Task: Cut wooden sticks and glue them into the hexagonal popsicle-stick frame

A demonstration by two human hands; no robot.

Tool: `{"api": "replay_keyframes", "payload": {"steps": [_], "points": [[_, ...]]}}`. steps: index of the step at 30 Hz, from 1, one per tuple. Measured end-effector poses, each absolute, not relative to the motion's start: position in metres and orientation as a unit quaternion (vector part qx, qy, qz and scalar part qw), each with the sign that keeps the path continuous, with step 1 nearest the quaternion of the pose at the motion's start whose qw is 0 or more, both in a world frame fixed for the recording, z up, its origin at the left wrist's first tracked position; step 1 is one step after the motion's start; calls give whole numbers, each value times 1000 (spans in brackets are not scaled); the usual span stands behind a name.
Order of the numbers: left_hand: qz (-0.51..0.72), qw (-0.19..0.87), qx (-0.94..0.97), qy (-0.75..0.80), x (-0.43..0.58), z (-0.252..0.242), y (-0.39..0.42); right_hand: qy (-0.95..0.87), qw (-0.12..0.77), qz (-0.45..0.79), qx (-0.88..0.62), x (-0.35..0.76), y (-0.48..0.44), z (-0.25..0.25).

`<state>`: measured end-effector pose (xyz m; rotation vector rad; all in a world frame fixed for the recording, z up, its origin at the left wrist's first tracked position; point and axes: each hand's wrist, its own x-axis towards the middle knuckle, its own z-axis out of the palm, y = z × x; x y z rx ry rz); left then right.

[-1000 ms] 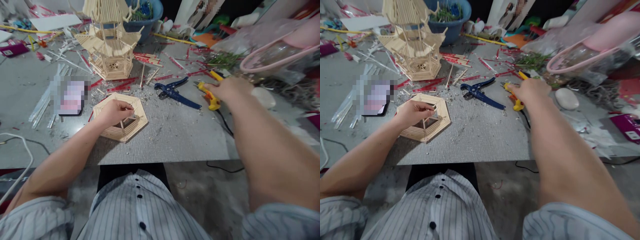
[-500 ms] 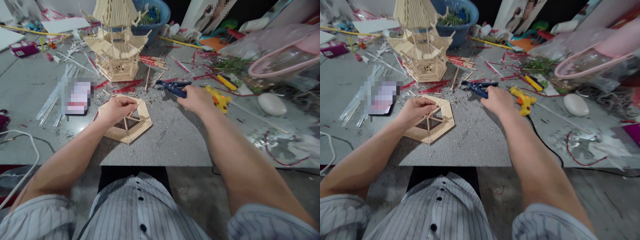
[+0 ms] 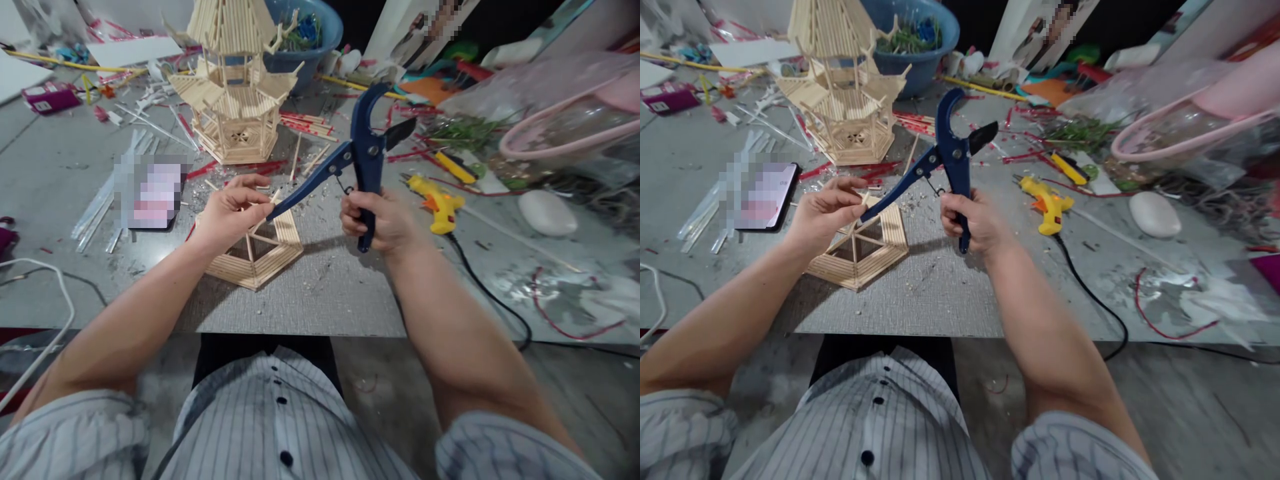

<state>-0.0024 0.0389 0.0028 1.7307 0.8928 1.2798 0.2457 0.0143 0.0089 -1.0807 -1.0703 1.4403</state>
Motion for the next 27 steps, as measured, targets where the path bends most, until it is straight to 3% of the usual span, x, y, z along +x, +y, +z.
{"api": "replay_keyframes", "payload": {"steps": [5, 10, 18, 24, 27], "points": [[428, 495, 663, 364, -1, 2, 34, -427, 492, 625, -430, 236, 16, -1], [392, 501, 657, 404, 3, 7, 25, -406, 508, 661, -373, 218, 10, -12], [404, 524, 636, 397, 5, 12, 20, -420, 433, 733, -314, 216, 0, -7], [475, 456, 609, 443, 3, 11, 26, -426, 455, 720, -306, 228, 6, -6], [476, 348, 671, 449, 2, 10, 23, -435, 458, 700, -332, 229, 8, -7]]}}
